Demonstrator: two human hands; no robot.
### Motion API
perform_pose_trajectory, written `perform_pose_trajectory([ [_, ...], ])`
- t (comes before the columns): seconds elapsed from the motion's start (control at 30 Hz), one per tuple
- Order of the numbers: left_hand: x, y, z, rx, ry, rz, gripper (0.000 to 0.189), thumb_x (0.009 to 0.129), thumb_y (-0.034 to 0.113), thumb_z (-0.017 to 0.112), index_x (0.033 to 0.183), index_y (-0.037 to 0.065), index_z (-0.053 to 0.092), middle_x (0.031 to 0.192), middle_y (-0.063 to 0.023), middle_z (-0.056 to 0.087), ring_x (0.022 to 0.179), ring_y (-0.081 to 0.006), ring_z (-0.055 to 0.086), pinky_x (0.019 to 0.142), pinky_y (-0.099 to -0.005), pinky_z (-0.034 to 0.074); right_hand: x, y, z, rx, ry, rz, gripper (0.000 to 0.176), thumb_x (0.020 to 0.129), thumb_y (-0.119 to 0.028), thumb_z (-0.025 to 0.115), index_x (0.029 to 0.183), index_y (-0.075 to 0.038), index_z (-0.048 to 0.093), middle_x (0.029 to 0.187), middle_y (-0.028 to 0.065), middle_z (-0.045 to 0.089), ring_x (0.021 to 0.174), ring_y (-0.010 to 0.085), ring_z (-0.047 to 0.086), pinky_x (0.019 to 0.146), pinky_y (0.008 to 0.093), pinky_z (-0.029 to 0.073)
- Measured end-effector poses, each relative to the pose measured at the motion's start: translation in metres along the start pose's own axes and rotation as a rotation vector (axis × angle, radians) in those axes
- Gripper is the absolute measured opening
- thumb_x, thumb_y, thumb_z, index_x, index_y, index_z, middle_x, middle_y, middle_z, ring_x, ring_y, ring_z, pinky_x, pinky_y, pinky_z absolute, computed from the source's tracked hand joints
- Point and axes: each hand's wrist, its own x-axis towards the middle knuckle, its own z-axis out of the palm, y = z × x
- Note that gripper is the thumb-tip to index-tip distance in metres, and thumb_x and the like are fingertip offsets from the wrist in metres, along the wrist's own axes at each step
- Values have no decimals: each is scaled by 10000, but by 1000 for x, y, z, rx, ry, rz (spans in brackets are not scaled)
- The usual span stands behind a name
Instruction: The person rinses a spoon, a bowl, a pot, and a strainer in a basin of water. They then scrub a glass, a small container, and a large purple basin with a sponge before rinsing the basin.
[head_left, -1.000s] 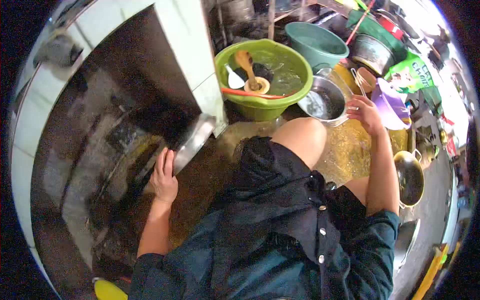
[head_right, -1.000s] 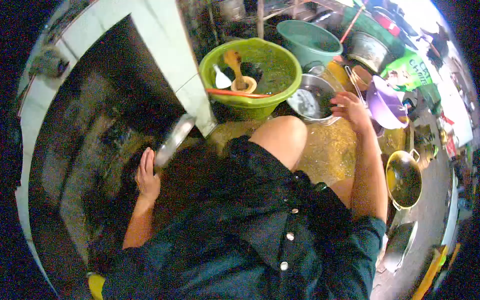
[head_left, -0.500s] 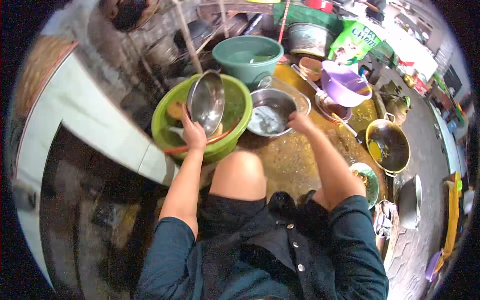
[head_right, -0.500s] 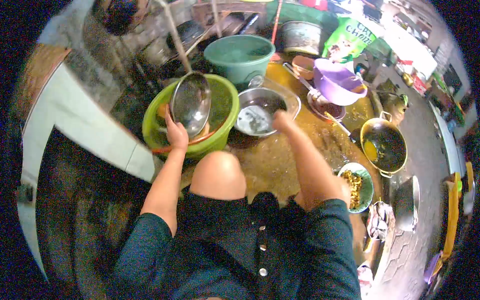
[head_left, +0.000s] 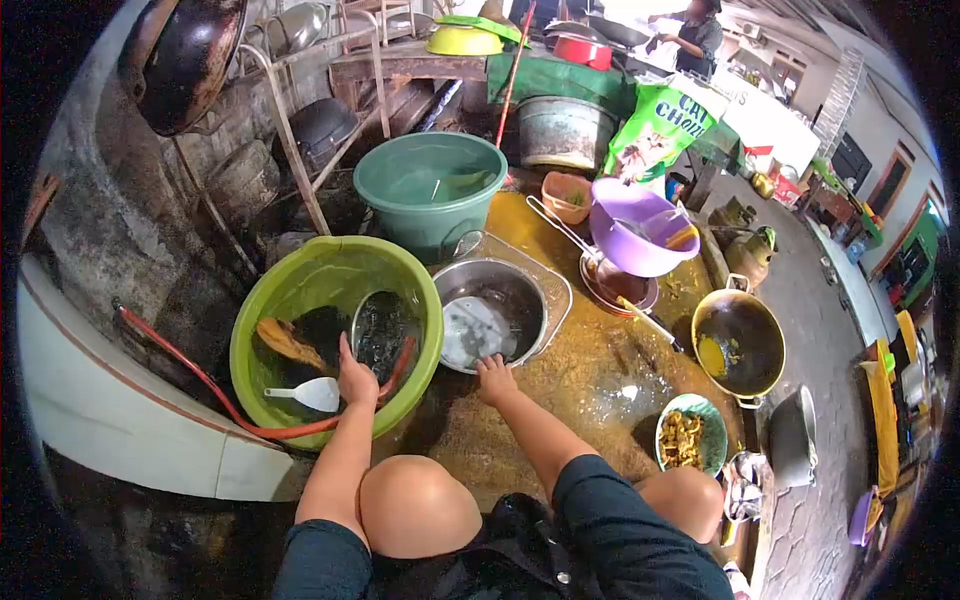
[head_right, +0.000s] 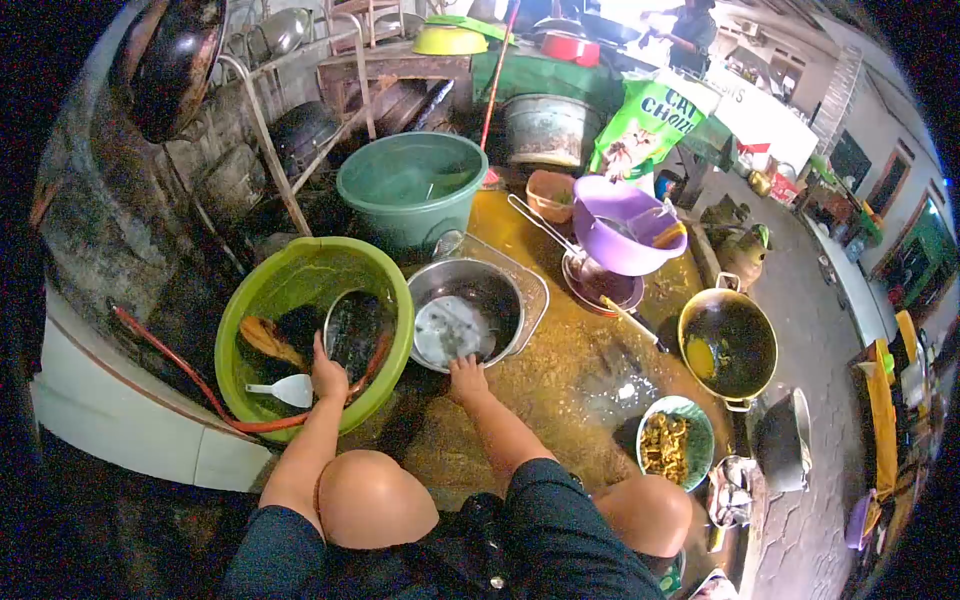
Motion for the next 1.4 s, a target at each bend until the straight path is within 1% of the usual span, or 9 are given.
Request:
perform_pose_trajectory([
  [0.1, 10, -5, -1, -16, -68, -122, 651, 772, 8, 447, 1349, 251, 267, 1031, -189, 593, 897, -378, 579, 763, -448, 446, 3, 6, 20, -78, -79, 44, 569, 748, -226, 557, 1274, -84, 392, 1323, 108, 375, 1277, 298, 271, 1038, 489, 203],
  [0.17, 23, -27, 14, -43, -36, -134, 632, 779, 33, 438, 1341, 269, 271, 1023, -205, 595, 913, -388, 574, 781, -455, 438, -2, 9, 15, -95, -140, 37, 365, 773, -228, 516, 1104, -75, 511, 1181, 122, 503, 1155, 296, 439, 1034, 495, 183],
  [0.33, 42, -51, 21, -46, -123, -316, 594, 783, 40, 408, 1333, 237, 299, 1105, -206, 563, 1010, -358, 549, 845, -439, 416, -57, 16, 27, -31, -85, -40, 175, 782, -149, 491, 915, -75, 576, 976, 107, 559, 955, 283, 551, 825, 428, 443],
  [0.57, 58, -98, 45, -640, -59, -240, 506, 754, -12, 384, 1248, 93, 417, 1102, -147, 552, 963, -293, 566, 868, -366, 422, -135, -13, 10, 56, 97, -221, 103, 790, -175, 493, 862, -110, 529, 883, 93, 572, 847, 276, 575, 624, 402, 496],
  [0.67, 20, -23, -39, -854, -96, -503, 513, 739, -30, 363, 1238, 78, 416, 1123, -145, 510, 963, -303, 545, 812, -462, 460, -129, -25, -29, 217, 175, -125, 164, 784, -255, 554, 855, -108, 539, 819, 117, 582, 793, 324, 582, 636, 434, 479],
  [0.73, 27, -44, -36, -1020, -125, -645, 512, 740, -21, 368, 1242, 79, 387, 1156, -168, 473, 968, -382, 528, 676, -602, 474, -124, -28, -59, 363, 322, -19, 195, 814, -277, 540, 819, -82, 538, 763, 161, 592, 750, 358, 576, 623, 454, 457],
  [0.83, 33, -54, -53, -1097, -201, -777, 500, 752, -7, 356, 1245, 74, 366, 1172, -193, 447, 934, -427, 531, 659, -628, 474, -114, -27, -97, 546, 481, 259, 261, 833, -318, 535, 784, -63, 559, 720, 201, 594, 727, 385, 578, 626, 467, 442],
  [1.13, 8, -33, -86, -1233, -266, -718, 575, 654, -33, 344, 1226, 32, 354, 1118, -224, 441, 915, -455, 523, 627, -630, 501, -71, -29, -126, 900, 625, 345, 378, 816, -355, 557, 817, 22, 582, 747, 257, 578, 758, 428, 553, 666, 457, 420],
  [1.4, 4, 36, -91, -1126, -440, -416, 590, 634, 4, 379, 1222, -31, 342, 1143, -222, 450, 941, -403, 539, 649, -570, 537, 1, -1, -85, 1202, 669, 292, 438, 818, -351, 580, 967, 60, 590, 870, 221, 627, 826, 282, 606, 732, 355, 444],
])
